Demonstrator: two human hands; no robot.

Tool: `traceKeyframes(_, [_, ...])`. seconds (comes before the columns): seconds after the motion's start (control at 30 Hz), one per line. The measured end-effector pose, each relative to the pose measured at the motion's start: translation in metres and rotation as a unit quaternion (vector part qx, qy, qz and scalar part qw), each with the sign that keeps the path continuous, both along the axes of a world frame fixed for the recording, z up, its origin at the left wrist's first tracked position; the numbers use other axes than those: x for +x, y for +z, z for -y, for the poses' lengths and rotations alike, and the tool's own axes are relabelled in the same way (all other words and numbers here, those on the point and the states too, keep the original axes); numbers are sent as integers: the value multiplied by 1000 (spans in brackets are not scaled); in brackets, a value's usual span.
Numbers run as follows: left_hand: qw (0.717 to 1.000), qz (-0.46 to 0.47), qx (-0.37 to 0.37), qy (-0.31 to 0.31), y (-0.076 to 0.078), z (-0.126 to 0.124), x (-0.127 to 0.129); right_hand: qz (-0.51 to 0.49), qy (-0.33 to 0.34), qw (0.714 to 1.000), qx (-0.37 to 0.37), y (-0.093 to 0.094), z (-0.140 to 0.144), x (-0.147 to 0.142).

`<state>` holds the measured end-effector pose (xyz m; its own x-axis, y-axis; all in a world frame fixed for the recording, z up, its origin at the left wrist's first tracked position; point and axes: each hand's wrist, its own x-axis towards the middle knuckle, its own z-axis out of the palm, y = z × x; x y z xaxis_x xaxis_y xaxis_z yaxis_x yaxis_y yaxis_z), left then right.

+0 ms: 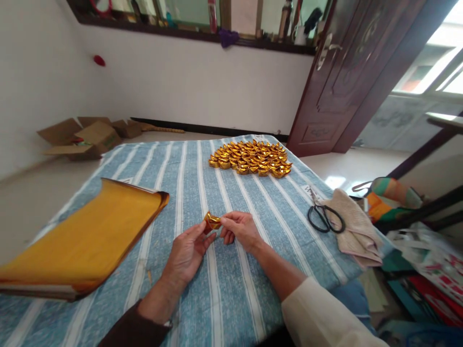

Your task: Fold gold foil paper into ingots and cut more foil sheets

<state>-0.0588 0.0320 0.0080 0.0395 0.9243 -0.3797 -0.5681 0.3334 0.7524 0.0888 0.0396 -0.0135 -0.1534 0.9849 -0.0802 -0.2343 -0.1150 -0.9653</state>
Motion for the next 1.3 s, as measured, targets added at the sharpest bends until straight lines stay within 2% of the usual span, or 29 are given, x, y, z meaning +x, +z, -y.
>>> traceKeyframes(0.8, [998,17,58,-31,-11,2,1,-2,-6,1000,12,-3,2,0])
traceKeyframes(1.17, [997,19,65,-47,-21,10,-4,-22,-4,1000,13,-13,8,-1])
traceKeyframes(1.3, [996,14,71,-56,-21,13,-5,-24,-8,1000,3,-14,9,-1])
